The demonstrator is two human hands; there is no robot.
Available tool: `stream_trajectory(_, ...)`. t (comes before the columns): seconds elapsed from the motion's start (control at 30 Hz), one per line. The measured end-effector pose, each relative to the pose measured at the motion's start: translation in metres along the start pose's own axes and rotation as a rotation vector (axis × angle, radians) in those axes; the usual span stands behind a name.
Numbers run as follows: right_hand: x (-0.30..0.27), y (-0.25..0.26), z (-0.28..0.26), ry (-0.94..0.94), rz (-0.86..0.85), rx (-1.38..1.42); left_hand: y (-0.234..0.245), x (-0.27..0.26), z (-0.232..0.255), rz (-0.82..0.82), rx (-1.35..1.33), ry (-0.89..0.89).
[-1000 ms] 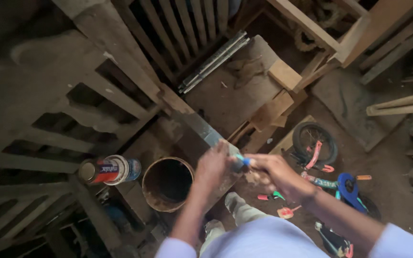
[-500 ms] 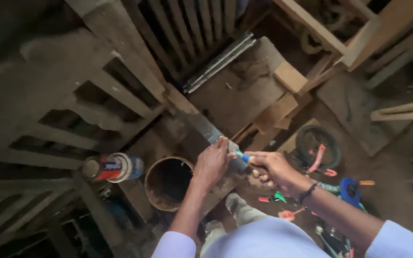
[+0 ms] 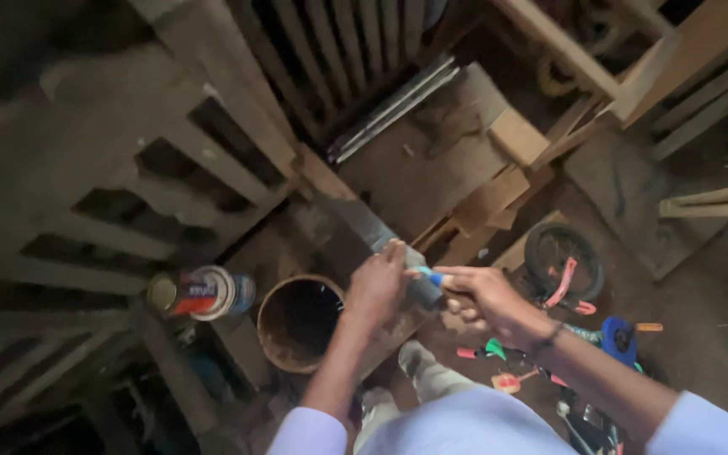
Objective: The person sharpens a metal blade by dipping a small stone into a dark liquid in a bucket and rubbing it along the edge of the blade, then uses a blue tool to scrape or hone the metal surface.
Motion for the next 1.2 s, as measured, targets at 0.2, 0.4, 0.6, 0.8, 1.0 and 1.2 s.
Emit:
stream_trajectory(0.2, -0.029, 0.028, 0.047, 0.189, 0.029, -0.160, -0.028, -0.045, 0.029, -0.206, -0.094, 0.177)
stream_trajectory(0.4, -0.044, 0.045, 0.070, 0.237, 0.021, -0.126, -0.024, -0.064, 0.065, 0.049, -0.187, 0.101)
stream_trajectory(0.6, 0.009, -0.005, 0.008, -0.011, -0.006, -0.011, 0.009, -0.012, -0.006, 0.082, -0.043, -0.040)
stream_trajectory(0.8, -0.034, 0.038, 0.057, 0.182, 0.107, -0.292, -0.027, -0.054, 0.047, -0.306, -0.693, 0.932)
stream_trajectory(1.0, -0.034, 0.037, 0.063, 0.144, 0.028, -0.136, -0.042, -0.071, 0.037, -0.105, -0.121, 0.235)
stream_trajectory(1.2, 0.012, -0.011, 0.017, -0.071, 0.098, 0.017, 0.003, -0.022, -0.015, 0.000, -0.001, 0.003)
Point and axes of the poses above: each hand's wrist, its own x-axis towards the middle knuckle, its own y-axis out of the back of the hand, z = x × y, the point moved 1 cm from there along x, towards the middle knuckle, and after that the axes turned 6 degrees about z, right-handed, at the moved point
